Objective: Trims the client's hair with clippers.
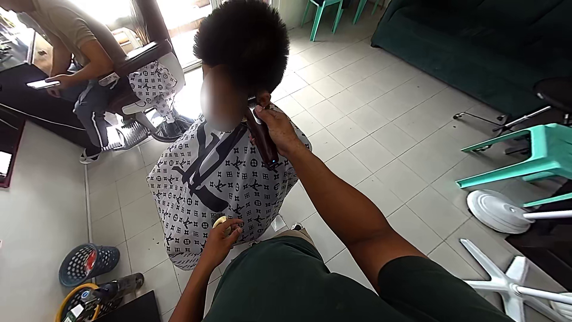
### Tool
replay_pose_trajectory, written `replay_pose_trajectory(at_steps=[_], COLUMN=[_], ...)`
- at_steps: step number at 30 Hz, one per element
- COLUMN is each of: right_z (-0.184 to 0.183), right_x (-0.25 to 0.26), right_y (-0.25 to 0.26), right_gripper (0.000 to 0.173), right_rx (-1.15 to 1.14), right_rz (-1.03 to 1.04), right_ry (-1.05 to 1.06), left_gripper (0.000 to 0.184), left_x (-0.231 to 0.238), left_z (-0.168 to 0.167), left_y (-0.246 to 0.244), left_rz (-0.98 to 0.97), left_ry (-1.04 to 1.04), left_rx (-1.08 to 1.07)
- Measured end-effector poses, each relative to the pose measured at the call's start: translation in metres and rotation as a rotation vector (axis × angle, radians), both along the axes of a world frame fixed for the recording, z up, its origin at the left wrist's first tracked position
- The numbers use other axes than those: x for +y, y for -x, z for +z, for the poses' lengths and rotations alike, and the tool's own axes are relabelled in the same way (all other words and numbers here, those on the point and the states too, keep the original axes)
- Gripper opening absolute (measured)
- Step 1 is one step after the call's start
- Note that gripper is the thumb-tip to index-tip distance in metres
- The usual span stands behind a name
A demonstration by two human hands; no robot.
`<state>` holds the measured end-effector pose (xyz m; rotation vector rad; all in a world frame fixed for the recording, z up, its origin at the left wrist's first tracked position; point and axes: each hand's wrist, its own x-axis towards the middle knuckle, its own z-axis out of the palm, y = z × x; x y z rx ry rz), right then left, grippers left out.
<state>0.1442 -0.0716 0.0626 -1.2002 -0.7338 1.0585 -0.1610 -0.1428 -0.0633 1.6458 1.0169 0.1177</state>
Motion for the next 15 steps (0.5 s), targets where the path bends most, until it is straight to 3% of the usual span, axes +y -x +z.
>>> replay_pose_trajectory(at_steps=[6, 10, 15], right_z=[0.0032, -0.0007, 0.0000], right_x=[-0.0010, -0.0020, -0.0024], right_y=[-0.0025, -0.0085, -0.0042], right_gripper=[0.038, 0.042, 0.040], right_rx=[-0.021, -0.040, 0.022], right_rz=[-0.056, 0.008, -0.040], right_ry=[-0.087, 0.040, -0.092], left_gripper=[0.029, 0.029, 0.029], left_x=[-0.0017, -0.0028, -0.0052], left_z=[0.0002, -0.0010, -0.0017], left_y=[-0.0018, -0.0012, -0.0012], left_rz=[-0.008, 0.000, 0.001], left_ry=[-0.009, -0.011, -0.013], left_rx=[0.022, 0.017, 0.020])
